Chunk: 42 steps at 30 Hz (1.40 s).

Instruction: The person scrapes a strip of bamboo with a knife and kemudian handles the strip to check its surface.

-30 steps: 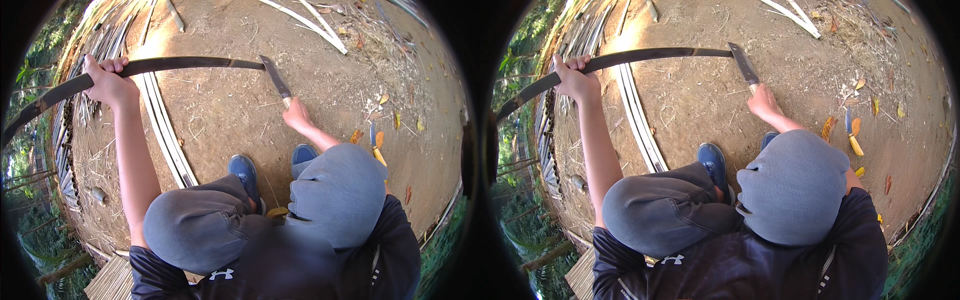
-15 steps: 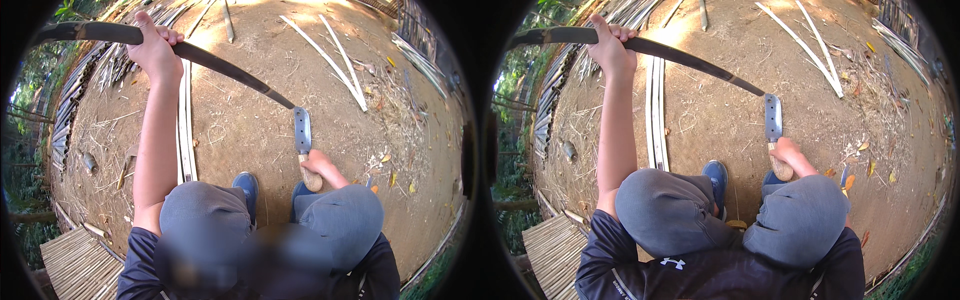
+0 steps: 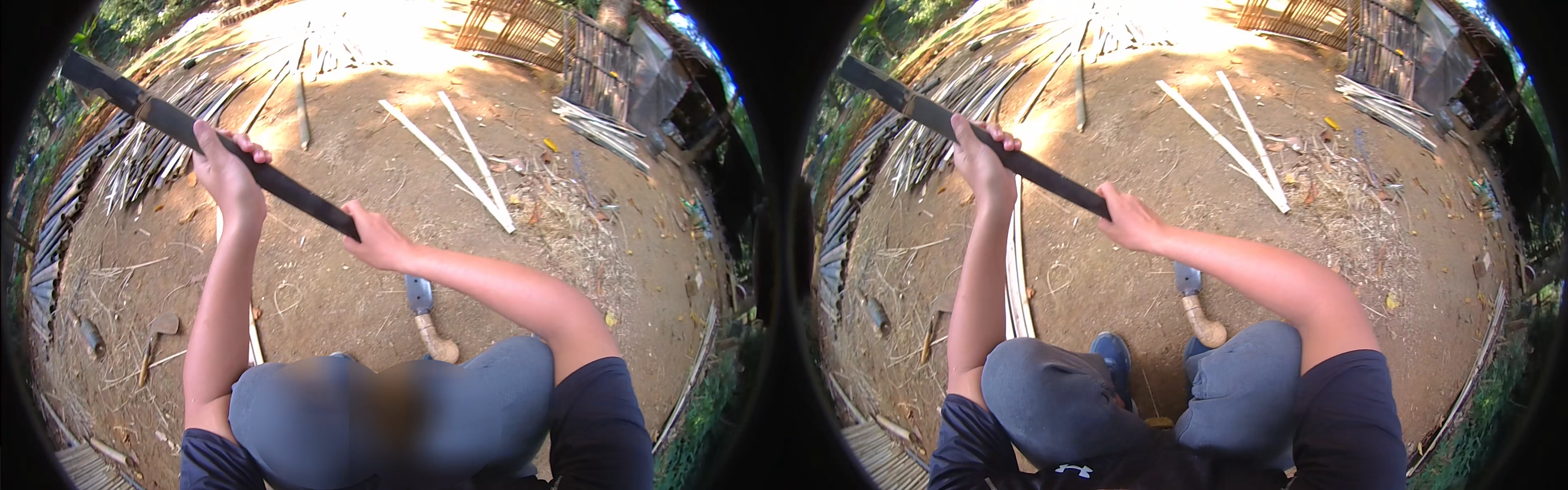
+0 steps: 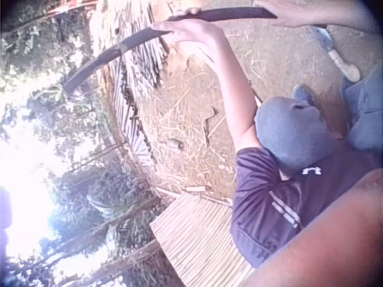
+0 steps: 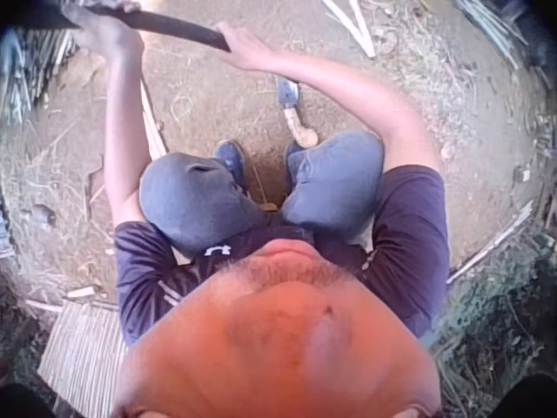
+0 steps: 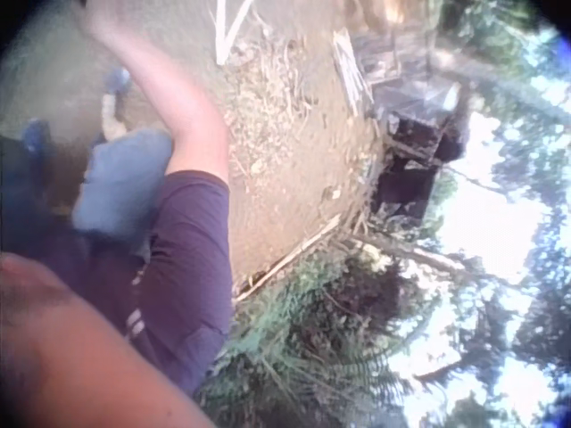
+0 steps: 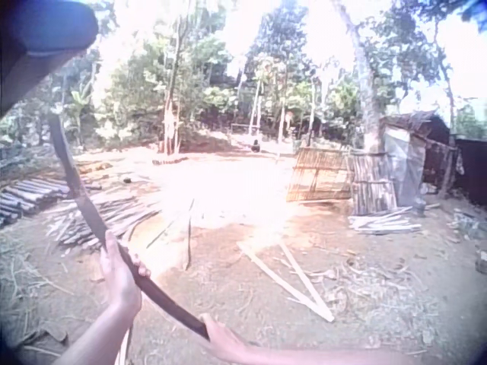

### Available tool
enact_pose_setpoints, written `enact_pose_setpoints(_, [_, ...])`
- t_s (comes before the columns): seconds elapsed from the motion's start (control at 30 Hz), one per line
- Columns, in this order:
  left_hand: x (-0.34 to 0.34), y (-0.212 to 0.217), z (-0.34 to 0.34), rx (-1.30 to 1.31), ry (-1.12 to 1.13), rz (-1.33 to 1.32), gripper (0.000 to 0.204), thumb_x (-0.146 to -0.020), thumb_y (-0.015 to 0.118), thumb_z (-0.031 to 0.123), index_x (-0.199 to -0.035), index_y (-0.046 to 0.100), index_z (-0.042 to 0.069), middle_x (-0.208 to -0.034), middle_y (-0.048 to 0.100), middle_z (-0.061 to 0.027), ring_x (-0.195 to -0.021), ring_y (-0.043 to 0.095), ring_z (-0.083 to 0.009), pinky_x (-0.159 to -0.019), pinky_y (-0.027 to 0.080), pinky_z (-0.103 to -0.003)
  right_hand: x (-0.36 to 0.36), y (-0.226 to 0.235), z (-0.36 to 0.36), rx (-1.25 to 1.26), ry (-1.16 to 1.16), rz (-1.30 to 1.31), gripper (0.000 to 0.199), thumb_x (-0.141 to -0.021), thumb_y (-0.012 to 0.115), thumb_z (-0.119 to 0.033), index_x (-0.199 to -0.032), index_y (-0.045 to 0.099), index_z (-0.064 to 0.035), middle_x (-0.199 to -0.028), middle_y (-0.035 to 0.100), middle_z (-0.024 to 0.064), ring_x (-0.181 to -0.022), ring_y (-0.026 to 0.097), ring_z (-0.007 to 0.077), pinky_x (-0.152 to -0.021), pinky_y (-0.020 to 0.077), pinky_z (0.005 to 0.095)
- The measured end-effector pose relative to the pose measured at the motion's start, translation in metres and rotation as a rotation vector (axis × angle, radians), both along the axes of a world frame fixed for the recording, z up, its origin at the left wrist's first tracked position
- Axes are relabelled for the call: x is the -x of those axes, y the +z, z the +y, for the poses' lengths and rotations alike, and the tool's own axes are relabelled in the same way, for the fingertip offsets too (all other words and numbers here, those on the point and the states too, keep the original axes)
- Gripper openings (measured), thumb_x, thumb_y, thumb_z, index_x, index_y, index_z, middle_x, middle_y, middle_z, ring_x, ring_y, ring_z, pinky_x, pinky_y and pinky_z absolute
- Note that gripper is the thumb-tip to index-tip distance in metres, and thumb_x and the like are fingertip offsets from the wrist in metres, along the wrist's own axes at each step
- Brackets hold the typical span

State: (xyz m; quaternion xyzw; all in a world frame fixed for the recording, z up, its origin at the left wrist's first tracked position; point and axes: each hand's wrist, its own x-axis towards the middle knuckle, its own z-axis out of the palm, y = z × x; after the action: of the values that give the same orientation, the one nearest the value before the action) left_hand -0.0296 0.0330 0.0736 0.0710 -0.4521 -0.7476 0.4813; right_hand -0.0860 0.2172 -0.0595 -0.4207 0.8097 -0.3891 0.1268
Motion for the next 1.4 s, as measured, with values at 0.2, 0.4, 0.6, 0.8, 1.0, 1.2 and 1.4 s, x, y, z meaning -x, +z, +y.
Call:
enact_pose_setpoints(0.2, [0.002,-0.010,-0.004,0.217,0.071,-0.313,0.042,-0.106,0.039,0.034,-0.129,0.046,0.000,-0.096,0.065,-0.0129,-0.080,0.066,-0.0199,-0.075,0.053,-0.033,-0.013,0.001,0.021,0.261,-0.036,0.138,0.046,-0.090,0.069,-0.024,-0.125,0.050,-0.0014,-0.113,0.058,0.0173,-0.098,0.063,0.0334,-0.084,0.0505,0.0406])
enact_pose_setpoints(0.4, [0.003,-0.023,-0.011,0.326,-0.003,-0.366,0.049,-0.105,0.046,0.038,-0.138,0.047,0.002,-0.112,0.065,-0.0125,-0.100,0.067,-0.0199,-0.087,0.055,-0.033,-0.015,-0.004,0.022,0.384,-0.053,-0.037,0.050,-0.101,0.056,-0.031,-0.140,0.048,0.0000,-0.109,0.056,0.0095,-0.097,0.059,0.0191,-0.086,0.0476,0.0313])
enact_pose_setpoints(0.6, [0.004,-0.017,-0.004,0.274,0.012,-0.378,0.053,-0.095,0.069,0.030,-0.135,0.050,0.001,-0.104,0.067,-0.0078,-0.095,0.067,-0.0146,-0.080,0.056,-0.031,-0.013,-0.029,0.022,0.410,0.021,-0.384,0.045,-0.108,0.038,-0.031,-0.138,0.048,0.0006,-0.099,0.061,0.0058,-0.077,0.057,0.0103,-0.062,0.0479,0.0255])
enact_pose_setpoints(0.8, [0.003,-0.014,0.007,0.267,-0.056,-0.361,0.052,-0.094,0.068,0.018,-0.140,0.050,0.000,-0.107,0.069,-0.0085,-0.094,0.068,-0.0132,-0.078,0.058,-0.029,-0.023,-0.017,0.025,0.474,-0.002,-0.504,0.040,-0.107,0.036,-0.032,-0.123,0.052,0.0009,-0.095,0.063,0.0083,-0.071,0.060,0.0109,-0.057,0.0487,0.0250])
enact_pose_setpoints(1.0, [0.003,-0.012,0.020,0.224,-0.168,-0.325,0.046,-0.095,0.066,0.009,-0.137,0.053,-0.003,-0.110,0.070,-0.0132,-0.095,0.069,-0.0151,-0.077,0.061,-0.029,-0.018,-0.006,0.024,0.604,-0.037,-0.694,0.038,-0.107,0.037,-0.034,-0.114,0.054,-0.0015,-0.087,0.065,0.0107,-0.061,0.062,0.0128,-0.049,0.0489,0.0249])
enact_pose_setpoints(1.2, [0.003,-0.012,0.022,0.296,-0.194,-0.335,0.043,-0.094,0.067,0.011,-0.134,0.055,-0.003,-0.110,0.071,-0.0125,-0.095,0.070,-0.0152,-0.077,0.060,-0.028,-0.019,0.016,0.022,0.618,-0.049,-0.671,0.038,-0.107,0.039,-0.037,-0.109,0.054,-0.0023,-0.084,0.066,0.0114,-0.058,0.062,0.0138,-0.046,0.0493,0.0255])
enact_pose_setpoints(1.4, [0.000,-0.013,0.019,0.249,-0.238,-0.355,0.042,-0.096,0.066,0.015,-0.132,0.056,-0.004,-0.108,0.071,-0.0124,-0.091,0.071,-0.0155,-0.075,0.061,-0.029,-0.025,0.026,0.018,0.642,-0.095,-0.608,0.034,-0.107,0.039,-0.034,-0.119,0.049,-0.0037,-0.086,0.067,0.0130,-0.056,0.062,0.0132,-0.045,0.0483,0.0249])
